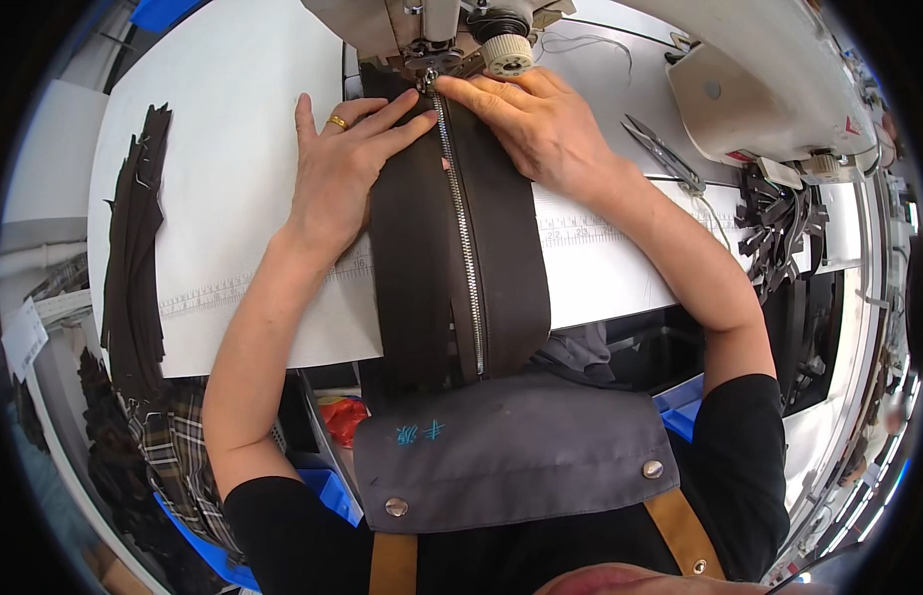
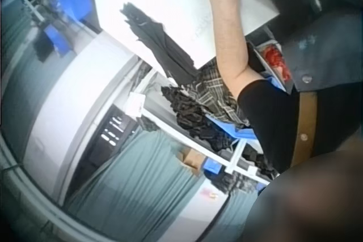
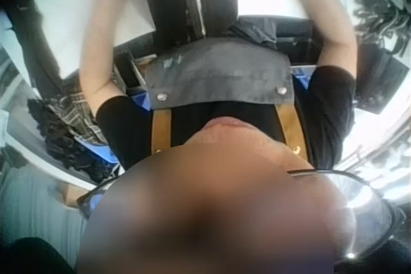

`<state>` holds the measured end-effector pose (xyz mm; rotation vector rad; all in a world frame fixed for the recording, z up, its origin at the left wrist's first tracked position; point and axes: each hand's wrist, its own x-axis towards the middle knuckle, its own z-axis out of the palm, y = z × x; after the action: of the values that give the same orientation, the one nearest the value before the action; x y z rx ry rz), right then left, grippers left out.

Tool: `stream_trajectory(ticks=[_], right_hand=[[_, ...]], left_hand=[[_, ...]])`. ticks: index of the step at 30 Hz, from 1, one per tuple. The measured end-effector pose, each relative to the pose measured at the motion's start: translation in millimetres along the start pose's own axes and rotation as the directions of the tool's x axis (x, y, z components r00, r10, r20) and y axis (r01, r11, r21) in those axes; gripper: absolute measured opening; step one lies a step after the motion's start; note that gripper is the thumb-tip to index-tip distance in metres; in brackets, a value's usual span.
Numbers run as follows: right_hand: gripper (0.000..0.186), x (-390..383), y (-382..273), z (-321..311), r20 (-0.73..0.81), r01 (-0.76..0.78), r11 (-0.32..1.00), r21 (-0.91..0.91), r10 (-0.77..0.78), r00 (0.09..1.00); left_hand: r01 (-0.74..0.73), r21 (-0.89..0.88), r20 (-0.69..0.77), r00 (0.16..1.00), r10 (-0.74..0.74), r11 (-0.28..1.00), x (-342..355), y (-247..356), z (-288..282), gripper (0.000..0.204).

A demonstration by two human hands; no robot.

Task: Sewing a zipper onto a fabric or leather panel using an industrial sewing machine.

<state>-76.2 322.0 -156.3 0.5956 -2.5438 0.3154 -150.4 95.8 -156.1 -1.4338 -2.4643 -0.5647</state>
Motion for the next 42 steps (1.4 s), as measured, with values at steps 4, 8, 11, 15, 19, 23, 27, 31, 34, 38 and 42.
stream_trajectory(ticks=[4, 8, 11, 15, 19, 23, 27, 31, 34, 38, 42], right_hand=[[0.048, 0, -5, -2, 0.047, -0.03, 0.985, -0.169, 0.039, 0.998], [0.047, 1, -7, 2, 0.069, -0.02, 0.978, -0.205, 0.035, 0.997], [0.046, 2, -8, 4, 0.053, -0.02, 0.968, -0.25, 0.034, 0.998], [0.043, 0, -3, 4, 0.057, -0.032, 0.962, -0.271, 0.05, 0.997], [0.038, -6, 7, 8, -0.007, 0.04, 0.999, 0.037, -0.039, 0.999], [0.036, -6, 5, 10, -0.028, 0.06, 0.997, 0.058, -0.058, 0.998], [0.043, -28, -33, -29, 0.247, 0.149, 0.975, 0.165, -0.187, 0.951], [0.078, -82, -103, -69, 0.497, 0.046, 0.965, 0.257, -0.173, 0.851], [0.072, -104, -121, -59, 0.438, 0.097, 0.993, 0.066, -0.117, 0.891], [0.058, -111, -119, -38, 0.131, -0.124, 0.902, 0.414, 0.076, 0.988], [0.059, -100, -128, -51, 0.274, 0.029, 0.998, 0.052, -0.042, 0.961]], left_hand=[[0.002, -0.011, 0.02, 1.0, -0.001, 1.0, 1, -1, -1, 0.046], [0.01, -0.014, 0.029, 1.0, -0.01, 1.0, 2, -1, -1, 0.045], [0.009, -0.023, 0.023, 1.0, -0.009, 1.0, 4, -2, -1, 0.044], [0.006, -0.015, 0.025, 1.0, -0.006, 1.0, 5, -4, -2, 0.044], [-0.023, -0.012, -0.021, 1.0, 0.023, 1.0, 5, -3, 1, 0.046], [-0.226, -0.003, -0.119, 0.967, 0.224, 0.974, 2, 1, -5, 0.034], [-0.242, -0.371, -0.082, 0.97, 0.228, 0.897, -33, 23, -25, 0.02], [-0.111, -0.343, -0.032, 0.994, 0.107, 0.933, -88, 53, -42, 0.014], [-0.056, -0.265, -0.003, 0.998, 0.057, 0.963, -98, 58, -41, 0.021], [-0.088, -0.112, 0.105, 0.989, 0.1, 0.99, -93, 60, -44, 0.038], [-0.163, -0.068, 0.207, 0.963, 0.174, 0.984, -88, 61, -50, 0.051]])
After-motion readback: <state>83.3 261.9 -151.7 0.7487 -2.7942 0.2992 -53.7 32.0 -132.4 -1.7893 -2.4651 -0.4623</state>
